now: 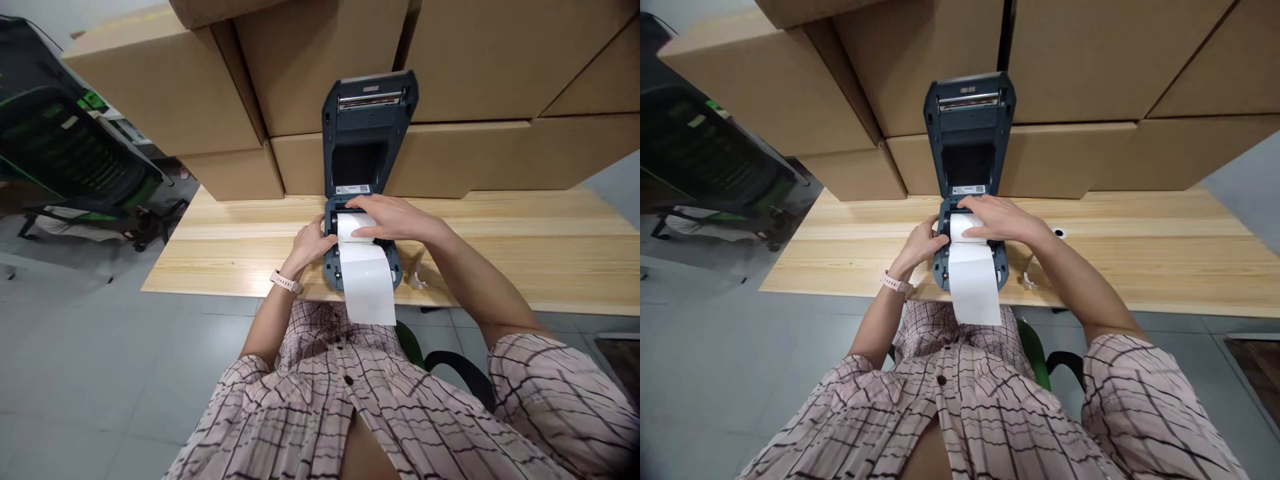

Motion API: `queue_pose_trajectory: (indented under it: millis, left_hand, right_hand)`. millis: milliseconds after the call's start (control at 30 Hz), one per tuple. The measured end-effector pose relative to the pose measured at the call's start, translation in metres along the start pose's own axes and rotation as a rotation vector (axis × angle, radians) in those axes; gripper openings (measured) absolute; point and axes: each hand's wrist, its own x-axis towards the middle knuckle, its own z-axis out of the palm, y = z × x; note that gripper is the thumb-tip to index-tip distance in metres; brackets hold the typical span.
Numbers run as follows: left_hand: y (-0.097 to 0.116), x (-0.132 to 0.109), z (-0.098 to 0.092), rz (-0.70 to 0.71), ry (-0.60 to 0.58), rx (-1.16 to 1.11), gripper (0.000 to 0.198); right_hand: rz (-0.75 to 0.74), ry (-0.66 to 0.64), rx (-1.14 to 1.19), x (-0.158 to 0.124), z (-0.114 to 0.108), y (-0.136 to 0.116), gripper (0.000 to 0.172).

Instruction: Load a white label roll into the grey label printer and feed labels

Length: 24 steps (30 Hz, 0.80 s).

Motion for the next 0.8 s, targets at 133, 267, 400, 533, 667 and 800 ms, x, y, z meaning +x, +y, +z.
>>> queue_pose_trajectory:
  millis: [133, 267, 400, 533, 667, 800]
  left_hand:
    - [0.003, -0.002, -0.004, 0.019, -0.032, 0.023, 0.073]
    - [0.000, -0.001, -0.006, 0.098, -0.065, 0.034, 0.068]
    - [-0.003, 0.001, -0.005, 0.128, -0.072, 0.012, 0.064]
    - [-0.005, 0.001, -0.003, 0.127, -0.065, -0.026, 0.063]
    - [-0.007, -0.001, -0.001, 0.136, -0.051, -0.064, 0.060]
    - [-0.008, -0.001, 0.000, 0.129, -0.051, -0.073, 0.062]
  right_hand:
    - [0.091, -0.279, -0.078, 0.024, 0.001, 0.001, 0.088]
    - [0.097, -0.336, -0.041, 0.037, 0.008, 0.004, 0.096]
    - [0.071, -0.290, 0.063, 0.037, 0.006, 0.007, 0.098]
    - [-0.091, -0.251, 0.303, 0.019, -0.022, 0.011, 0.098]
    - [-0.154, -0.051, 0.547, -0.026, -0.057, 0.023, 0.100]
    - [0.080, 0.194, 0.844, -0.078, -0.072, 0.040, 0.104]
